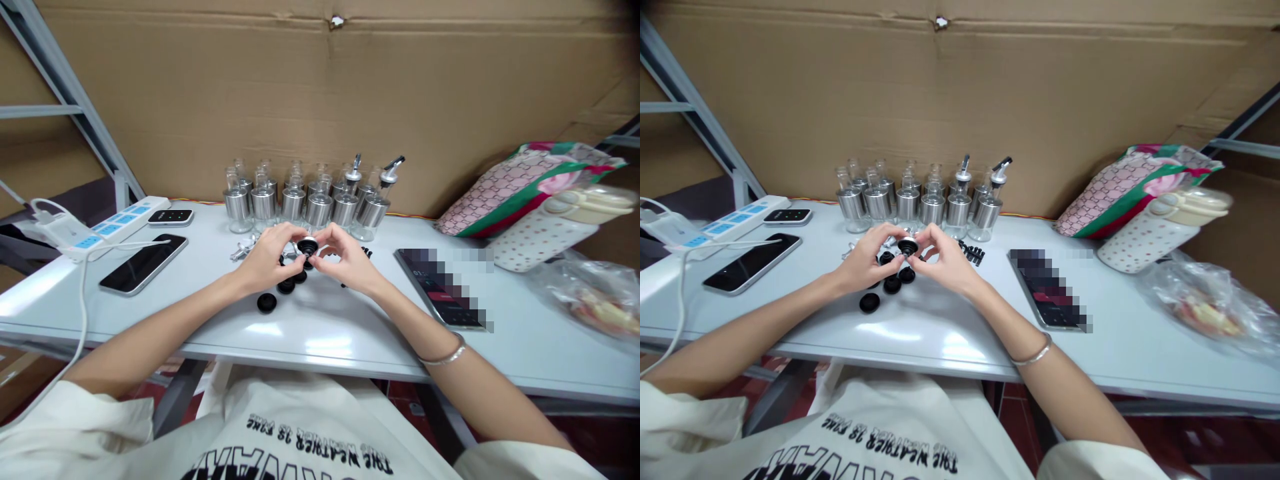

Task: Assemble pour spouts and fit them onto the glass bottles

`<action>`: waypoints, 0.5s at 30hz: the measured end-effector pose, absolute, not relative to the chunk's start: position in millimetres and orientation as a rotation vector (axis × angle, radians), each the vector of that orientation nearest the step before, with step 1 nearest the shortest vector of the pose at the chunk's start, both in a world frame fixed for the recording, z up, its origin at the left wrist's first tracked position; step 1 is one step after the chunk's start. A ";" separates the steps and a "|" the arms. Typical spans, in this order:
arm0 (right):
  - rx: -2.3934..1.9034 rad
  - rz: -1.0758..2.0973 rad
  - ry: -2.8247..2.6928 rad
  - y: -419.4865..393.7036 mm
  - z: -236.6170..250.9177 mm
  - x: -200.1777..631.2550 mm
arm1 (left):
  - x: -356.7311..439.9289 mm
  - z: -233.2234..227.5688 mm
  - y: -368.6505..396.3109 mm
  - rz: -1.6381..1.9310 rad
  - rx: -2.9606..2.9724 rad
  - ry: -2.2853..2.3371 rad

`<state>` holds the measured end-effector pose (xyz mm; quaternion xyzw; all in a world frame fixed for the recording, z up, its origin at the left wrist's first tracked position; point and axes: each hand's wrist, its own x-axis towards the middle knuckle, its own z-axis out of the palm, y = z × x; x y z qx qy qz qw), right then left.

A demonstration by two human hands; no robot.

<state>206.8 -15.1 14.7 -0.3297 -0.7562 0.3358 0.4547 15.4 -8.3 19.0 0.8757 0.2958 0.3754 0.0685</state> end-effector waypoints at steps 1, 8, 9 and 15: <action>-0.821 0.812 -1.880 -14.5 14.3 207.3 | 15.4 18.9 -8.0 1.119 2.642 0.895; -0.849 0.747 -1.903 -14.3 15.0 208.4 | 14.2 17.7 -7.2 1.136 2.662 0.829; -0.853 0.731 -1.904 -14.9 15.7 208.5 | 13.9 17.8 -7.2 1.141 2.655 0.808; -0.900 0.692 -1.884 -17.4 17.3 209.3 | 14.5 18.2 -7.1 1.087 2.615 0.769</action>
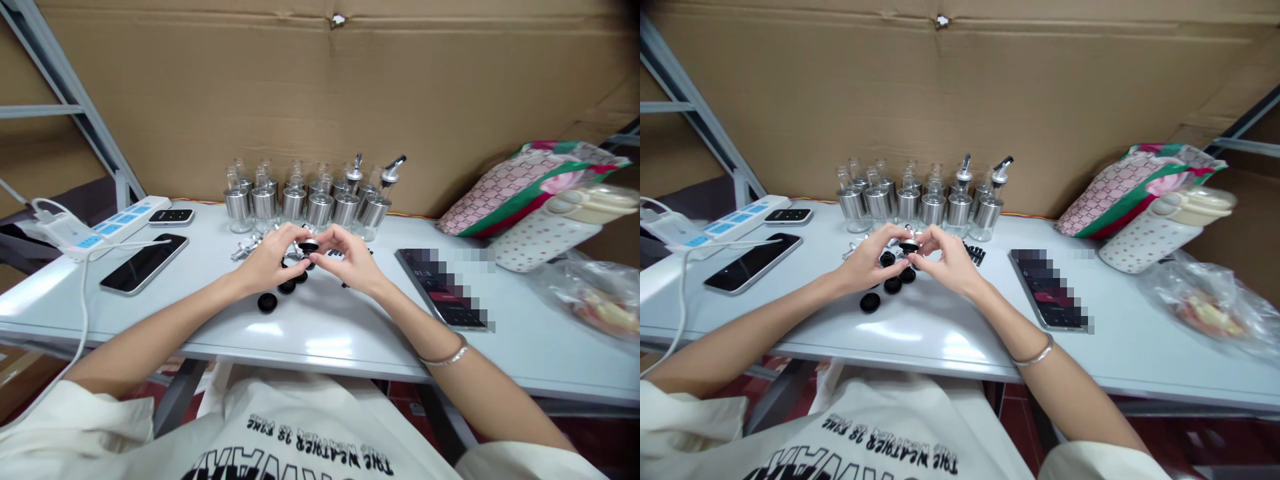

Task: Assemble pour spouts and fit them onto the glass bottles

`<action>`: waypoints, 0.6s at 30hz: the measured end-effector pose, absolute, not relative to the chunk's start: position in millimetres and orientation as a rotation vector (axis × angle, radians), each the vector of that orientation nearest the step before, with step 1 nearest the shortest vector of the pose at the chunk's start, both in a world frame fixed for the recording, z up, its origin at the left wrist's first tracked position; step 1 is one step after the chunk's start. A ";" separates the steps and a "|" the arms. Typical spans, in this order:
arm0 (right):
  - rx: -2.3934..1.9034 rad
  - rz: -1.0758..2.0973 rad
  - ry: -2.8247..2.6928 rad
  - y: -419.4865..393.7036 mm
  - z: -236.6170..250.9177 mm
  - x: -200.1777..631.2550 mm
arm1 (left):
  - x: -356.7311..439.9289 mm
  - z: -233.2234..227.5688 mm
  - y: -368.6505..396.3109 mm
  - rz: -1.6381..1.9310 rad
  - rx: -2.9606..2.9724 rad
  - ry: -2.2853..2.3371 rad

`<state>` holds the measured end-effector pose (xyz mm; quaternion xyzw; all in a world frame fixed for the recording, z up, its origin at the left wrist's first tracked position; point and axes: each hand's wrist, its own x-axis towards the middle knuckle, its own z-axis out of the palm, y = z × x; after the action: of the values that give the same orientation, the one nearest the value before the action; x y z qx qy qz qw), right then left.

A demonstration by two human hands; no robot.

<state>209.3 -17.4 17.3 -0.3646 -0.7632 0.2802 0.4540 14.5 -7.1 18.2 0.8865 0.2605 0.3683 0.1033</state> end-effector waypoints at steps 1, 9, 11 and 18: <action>-0.904 0.678 -1.881 -17.4 17.1 209.4 | 14.8 18.0 -7.2 1.085 2.614 0.756; -0.956 0.666 -1.885 -17.0 17.4 210.4 | 15.0 15.5 -7.4 1.042 2.647 0.734; -0.956 0.708 -1.915 -16.3 17.8 211.2 | 14.1 14.8 -5.9 1.014 2.658 0.738; -0.965 0.701 -2.008 -10.3 30.5 222.9 | 11.5 16.0 -2.6 0.987 2.771 0.709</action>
<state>222.9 -10.3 30.5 -0.3799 -0.7908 0.2763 0.3923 11.5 -2.6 16.0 0.9143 0.2340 0.3256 0.0580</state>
